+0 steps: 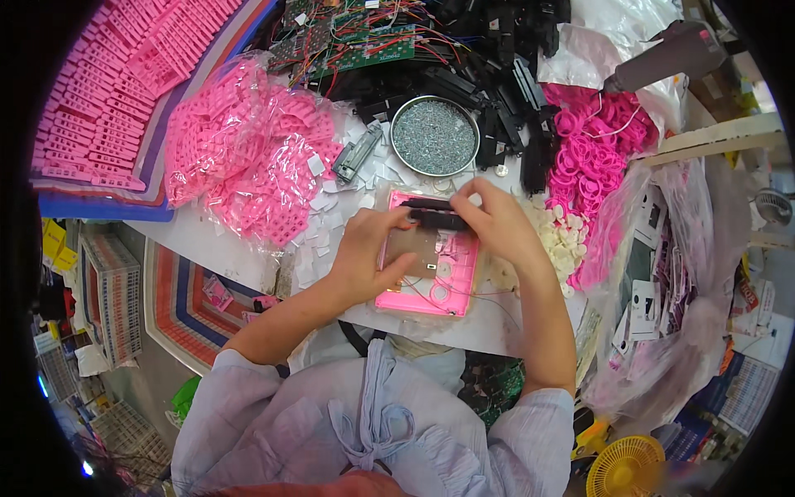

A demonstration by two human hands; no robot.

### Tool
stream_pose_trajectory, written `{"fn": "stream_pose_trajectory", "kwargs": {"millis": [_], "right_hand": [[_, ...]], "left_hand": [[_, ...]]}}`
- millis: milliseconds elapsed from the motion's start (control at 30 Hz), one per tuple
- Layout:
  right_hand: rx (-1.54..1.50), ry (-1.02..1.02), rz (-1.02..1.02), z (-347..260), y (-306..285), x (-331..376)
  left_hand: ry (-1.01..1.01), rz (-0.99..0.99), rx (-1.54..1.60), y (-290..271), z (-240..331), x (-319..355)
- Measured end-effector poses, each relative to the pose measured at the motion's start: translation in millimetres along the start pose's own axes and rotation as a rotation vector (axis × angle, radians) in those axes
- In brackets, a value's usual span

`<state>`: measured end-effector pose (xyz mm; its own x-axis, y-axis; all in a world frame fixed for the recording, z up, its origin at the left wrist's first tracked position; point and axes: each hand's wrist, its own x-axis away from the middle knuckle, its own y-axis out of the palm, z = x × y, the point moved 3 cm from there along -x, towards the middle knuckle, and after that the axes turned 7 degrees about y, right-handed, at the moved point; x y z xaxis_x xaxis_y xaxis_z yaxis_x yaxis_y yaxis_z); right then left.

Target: Assembling pink plastic toy banks by installing circuit boards and decorative components using a glue gun.

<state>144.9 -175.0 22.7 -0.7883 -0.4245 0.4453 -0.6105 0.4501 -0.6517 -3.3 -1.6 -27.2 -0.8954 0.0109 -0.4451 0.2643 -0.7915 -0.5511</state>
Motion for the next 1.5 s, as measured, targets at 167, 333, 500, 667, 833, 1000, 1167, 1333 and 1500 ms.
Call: {"fn": "stream_pose_trajectory", "kwargs": {"millis": [167, 333, 500, 667, 833, 1000, 1167, 1333, 1500], "right_hand": [[0.243, -0.411, 0.338, -20.8, -4.5, 26.3], [0.28, -0.745, 0.329, 5.0, 17.5, 24.5], [0.288, -0.709, 0.38, 19.2, 24.0, 26.0], [0.152, -0.142, 0.047, 18.5, -24.6, 27.5], [-0.133, -0.093, 0.206, 23.0, -74.9, 63.9], [-0.962, -0.808, -0.011, -70.6, -41.3, 73.5], [-0.989, -0.78, -0.247, -74.6, -33.5, 46.5], [-0.892, -0.596, 0.117, -50.6, -33.2, 27.6], [-1.204, -0.785, 0.137, -47.0, -16.8, 47.0]], "left_hand": [[0.027, -0.08, -0.172, 0.6, 10.6, -2.0], [0.051, -0.105, -0.193, 2.5, 13.7, -4.8], [0.011, -0.157, -0.263, 1.3, 20.1, -11.6], [-0.115, -0.146, -0.211, -16.1, 0.8, -53.6], [-0.077, -0.056, -0.616, 20.3, -55.3, -128.3], [-0.032, -0.152, -0.702, 35.4, -62.2, -142.4], [-0.135, -0.059, -0.713, 29.6, -57.0, -147.5], [0.083, -0.076, -0.329, 3.4, -8.3, -118.5], [0.18, -0.071, -0.096, 2.7, 16.1, -65.1]]}}
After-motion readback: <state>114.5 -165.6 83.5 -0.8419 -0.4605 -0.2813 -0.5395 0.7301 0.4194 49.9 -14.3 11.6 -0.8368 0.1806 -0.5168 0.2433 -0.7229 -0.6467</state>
